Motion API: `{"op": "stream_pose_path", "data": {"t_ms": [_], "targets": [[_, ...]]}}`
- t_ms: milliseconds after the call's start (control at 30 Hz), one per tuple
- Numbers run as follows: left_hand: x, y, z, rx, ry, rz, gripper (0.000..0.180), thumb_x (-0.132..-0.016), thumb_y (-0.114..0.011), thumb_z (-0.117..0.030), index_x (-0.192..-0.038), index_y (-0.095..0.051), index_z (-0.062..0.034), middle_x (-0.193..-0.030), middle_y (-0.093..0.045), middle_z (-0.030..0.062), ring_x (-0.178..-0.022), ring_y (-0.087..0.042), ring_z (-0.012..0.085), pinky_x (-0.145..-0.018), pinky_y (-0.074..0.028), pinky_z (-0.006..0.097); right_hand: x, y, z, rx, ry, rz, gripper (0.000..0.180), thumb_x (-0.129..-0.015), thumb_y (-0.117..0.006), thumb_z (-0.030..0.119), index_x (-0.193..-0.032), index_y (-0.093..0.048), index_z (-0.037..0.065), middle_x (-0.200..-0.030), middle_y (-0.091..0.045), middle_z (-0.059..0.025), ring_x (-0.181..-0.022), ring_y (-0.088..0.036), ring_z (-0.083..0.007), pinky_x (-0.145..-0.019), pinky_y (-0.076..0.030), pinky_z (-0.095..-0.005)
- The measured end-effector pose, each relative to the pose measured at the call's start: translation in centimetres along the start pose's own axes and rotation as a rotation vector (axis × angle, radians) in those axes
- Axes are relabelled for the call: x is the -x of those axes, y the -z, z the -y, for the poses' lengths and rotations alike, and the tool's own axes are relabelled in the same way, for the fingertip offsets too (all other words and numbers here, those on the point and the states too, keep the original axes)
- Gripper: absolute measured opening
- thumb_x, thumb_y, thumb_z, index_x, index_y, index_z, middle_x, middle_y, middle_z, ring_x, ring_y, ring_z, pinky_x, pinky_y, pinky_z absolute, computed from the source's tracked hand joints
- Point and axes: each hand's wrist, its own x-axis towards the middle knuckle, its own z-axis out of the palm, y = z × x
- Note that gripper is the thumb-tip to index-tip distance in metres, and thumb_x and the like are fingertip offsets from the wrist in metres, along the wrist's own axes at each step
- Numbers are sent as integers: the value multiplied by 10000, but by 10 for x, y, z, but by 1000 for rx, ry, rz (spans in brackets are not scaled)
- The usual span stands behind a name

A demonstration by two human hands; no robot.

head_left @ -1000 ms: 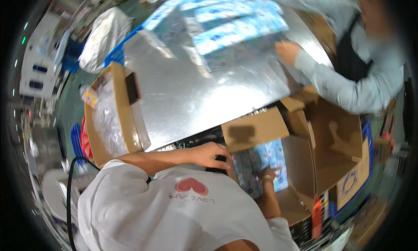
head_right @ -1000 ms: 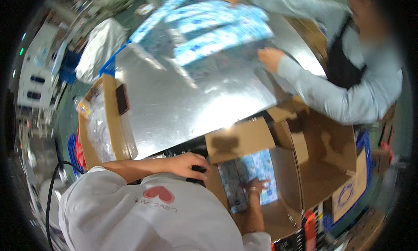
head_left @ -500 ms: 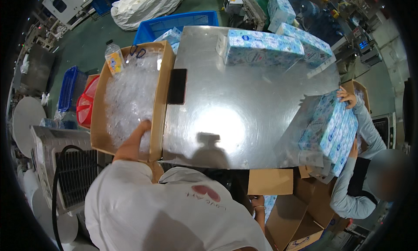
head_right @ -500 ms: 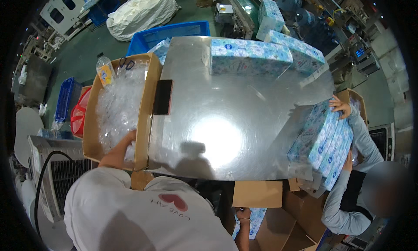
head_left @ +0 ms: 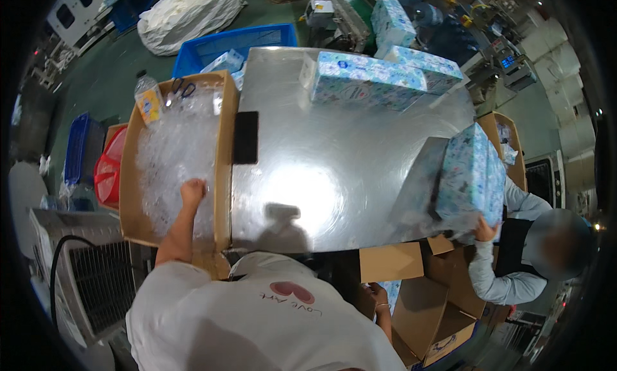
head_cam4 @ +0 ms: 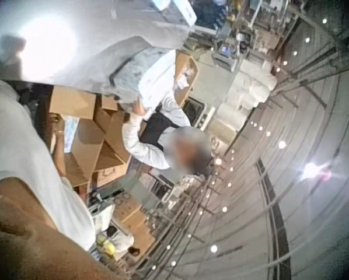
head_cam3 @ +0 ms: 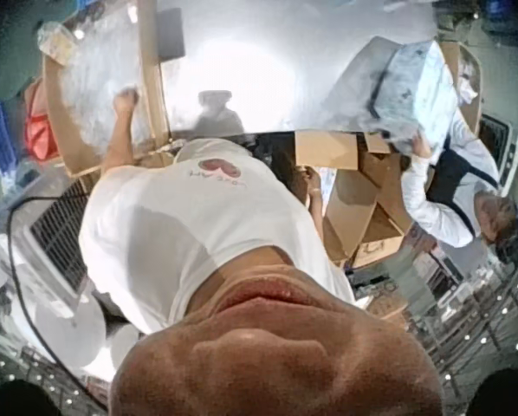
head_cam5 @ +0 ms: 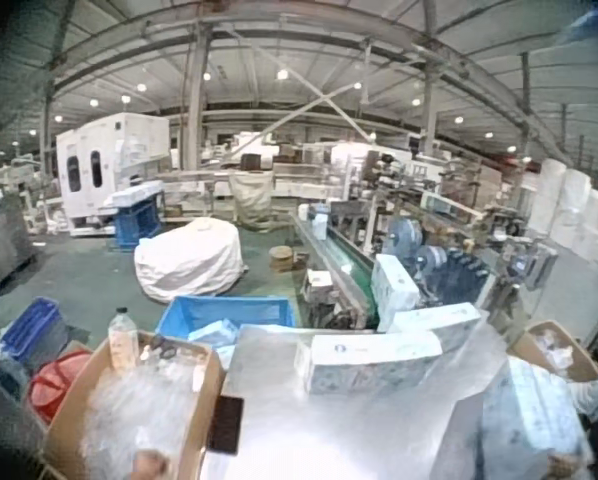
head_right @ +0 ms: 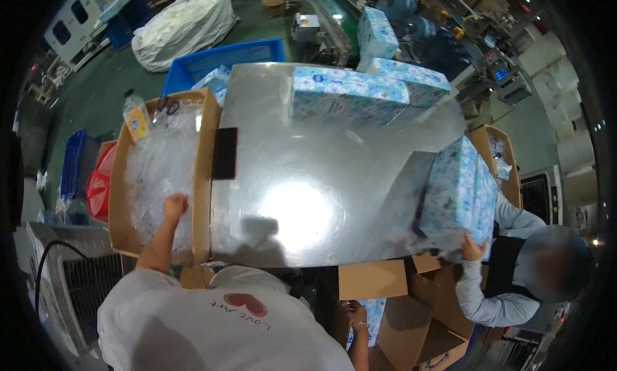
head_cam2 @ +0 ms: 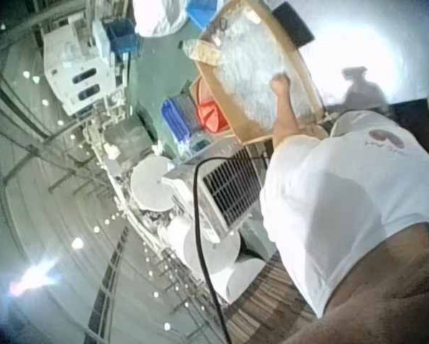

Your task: The person folds cardboard boxes and packs plastic-wrapped tissue packs into them before placing the boxes onto a conveyor belt.

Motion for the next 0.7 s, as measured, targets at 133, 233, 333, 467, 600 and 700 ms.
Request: {"op": "stream_pose_path", "data": {"t_ms": [133, 233, 333, 467, 600, 700], "targets": [[-27, 37, -42, 616, 211, -193, 75, -749, -631, -105, -791, -610, -46, -579, -516, 10, -433, -447, 99, -404, -378, 230, 21, 10, -32, -47, 39, -26, 335, -779, -641, 207, -1008, -586, -30, -869, -633, -161, -790, -606, -203, -714, -473, -301], [-13, 58, -83, 878, 188, -207, 198, -762, -622, -86, -946, -574, -30, -674, -567, 31, -505, -505, 117, -442, -410, 235, 38, 27, -28, -255, -116, 10, 350, -801, -624, 176, -1079, -538, -17, -854, -618, -96, -737, -600, -183, -655, -469, -289], [-2, 59, -108, 1015, 142, -167, 272, -776, -602, -63, -1033, -524, -26, -736, -585, 50, -550, -528, 127, -465, -426, 246, 55, 40, -29, -356, -188, 3, 373, -806, -620, 189, -1100, -518, -17, -838, -613, -93, -714, -600, -154, -628, -463, -275], [10, 38, -118, 1196, 73, 18, 262, -789, -576, -39, -1038, -494, -20, -730, -574, 61, -579, -528, 130, -491, -434, 257, 68, 51, -61, -297, -116, -27, 406, -804, -621, 208, -1113, -514, -32, -840, -611, -107, -734, -607, -167, -634, -470, -286], [76, -8, -187, 1315, 88, 198, 218, -799, -559, -36, -1006, -493, -29, -707, -554, 61, -609, -523, 133, -536, -441, 256, 84, 57, -62, -305, -101, -28, 426, -805, -616, 233, -1129, -512, -23, -871, -610, -102, -742, -611, -167, -623, -469, -277], [156, -80, -228, 1178, -114, 505, 185, -830, -532, -119, -1005, -502, -69, -743, -544, 60, -625, -519, 137, -590, -456, 288, 86, 58, -76, -310, -97, -1, 424, -800, -628, 250, -1122, -521, -3, -907, -612, -79, -742, -611, -158, -594, -460, -261]]}}
